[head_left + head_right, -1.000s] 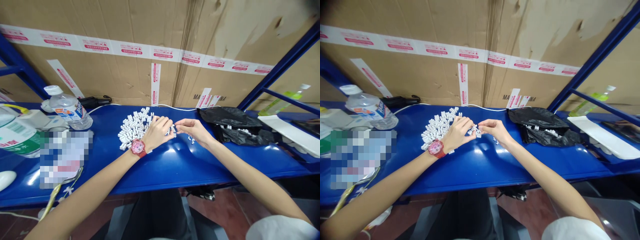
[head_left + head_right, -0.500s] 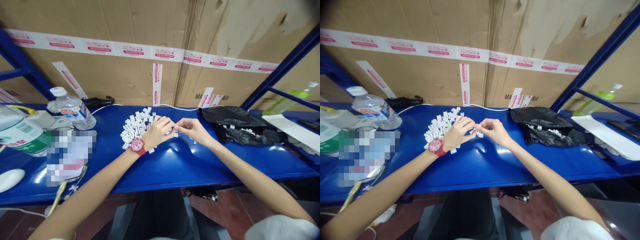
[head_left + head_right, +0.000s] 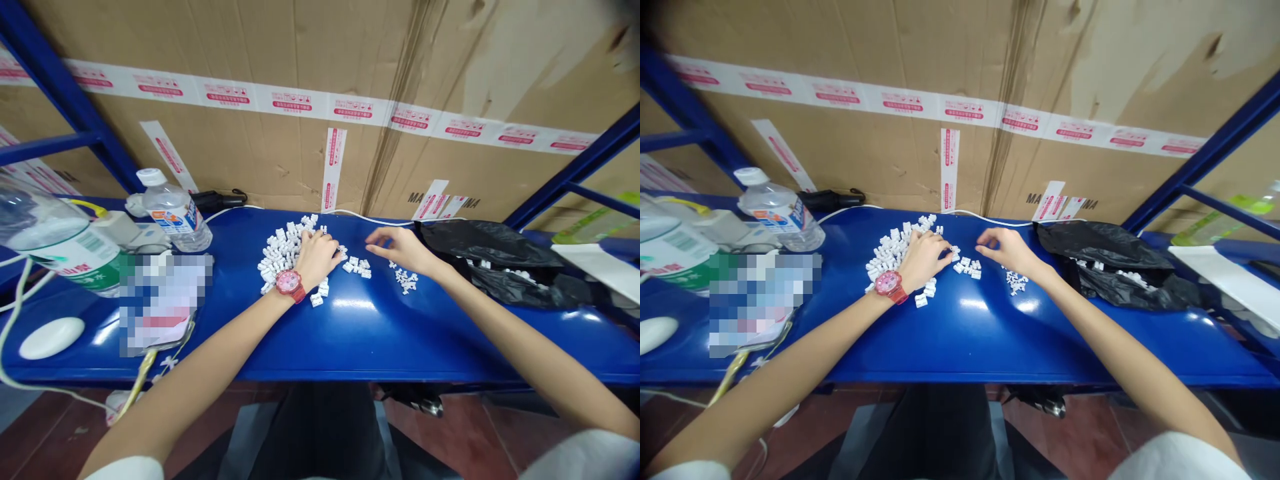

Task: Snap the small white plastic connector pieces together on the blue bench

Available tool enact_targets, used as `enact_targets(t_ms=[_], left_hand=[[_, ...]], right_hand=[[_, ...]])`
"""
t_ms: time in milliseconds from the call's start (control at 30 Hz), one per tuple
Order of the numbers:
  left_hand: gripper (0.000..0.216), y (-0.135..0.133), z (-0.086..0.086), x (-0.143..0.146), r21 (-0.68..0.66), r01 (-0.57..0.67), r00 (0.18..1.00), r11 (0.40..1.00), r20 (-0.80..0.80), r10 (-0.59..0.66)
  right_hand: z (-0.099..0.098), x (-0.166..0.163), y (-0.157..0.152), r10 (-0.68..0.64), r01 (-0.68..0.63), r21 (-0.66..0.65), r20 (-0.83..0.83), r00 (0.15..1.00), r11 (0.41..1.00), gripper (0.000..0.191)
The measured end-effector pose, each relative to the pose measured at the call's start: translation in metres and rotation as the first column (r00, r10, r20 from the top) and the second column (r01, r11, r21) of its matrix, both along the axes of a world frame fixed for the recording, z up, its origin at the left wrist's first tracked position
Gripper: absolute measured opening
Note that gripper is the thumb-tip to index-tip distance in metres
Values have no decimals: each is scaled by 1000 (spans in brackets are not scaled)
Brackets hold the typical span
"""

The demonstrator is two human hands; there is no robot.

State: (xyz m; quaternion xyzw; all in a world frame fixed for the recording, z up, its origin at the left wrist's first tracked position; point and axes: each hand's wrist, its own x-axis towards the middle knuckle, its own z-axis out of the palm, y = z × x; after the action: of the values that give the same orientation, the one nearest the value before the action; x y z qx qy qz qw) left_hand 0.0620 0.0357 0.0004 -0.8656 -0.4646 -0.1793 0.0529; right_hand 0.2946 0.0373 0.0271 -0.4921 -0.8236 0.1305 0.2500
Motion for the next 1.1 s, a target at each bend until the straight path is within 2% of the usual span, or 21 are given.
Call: enact_targets(t_ms=[100,200,300,367,433,500,600,667,733,900,1000,1100], left_hand=[[22,-4,1,-3,30,20,999,999,-35,-19],[22,-6,-1,-5,37,66,997,997,-41,-65],[20,-3,0,-6,50,97,995,994,-17,-97],[18,0,2,-8,90,25,999,996,44,-29],[18,4,6,-12,135,-73,989,988,135,55],[27,8,7,-15,167,-95,975,981,214,58],[23,10,6,-17,225,54,961,973,253,-111],[15,7,4,-14,288,162,943,944,236,-234],[17,0,4,-8,356,231,930,905,192,-313],[23,-21,9,13,450,360,906,817,42,-422],[26,-26,11,18,481,422,887,768,-45,-459],[27,-23,13,12,502,389,905,773,-48,-424]], right_hand=[[3,-43,49,79,-81,31,56,995,996,19],[-1,-81,85,112,-113,5,71,991,994,26],[-6,-100,98,139,-138,-19,67,988,990,18],[-6,-98,96,139,-138,-20,54,989,990,15],[-5,-87,87,141,-142,-28,-8,990,990,13],[-2,-72,71,151,-169,-99,-168,974,981,15],[2,-52,39,75,-205,-249,-449,891,946,27],[5,-43,16,-3,-177,-293,-525,851,940,30],[7,-37,-7,-62,-146,-318,-560,826,937,31],[6,-23,-53,-135,-114,-346,-619,774,931,33],[-2,-6,-70,-193,-6,-327,-571,798,945,32],[-11,18,-83,-262,153,-271,-435,861,950,30]])
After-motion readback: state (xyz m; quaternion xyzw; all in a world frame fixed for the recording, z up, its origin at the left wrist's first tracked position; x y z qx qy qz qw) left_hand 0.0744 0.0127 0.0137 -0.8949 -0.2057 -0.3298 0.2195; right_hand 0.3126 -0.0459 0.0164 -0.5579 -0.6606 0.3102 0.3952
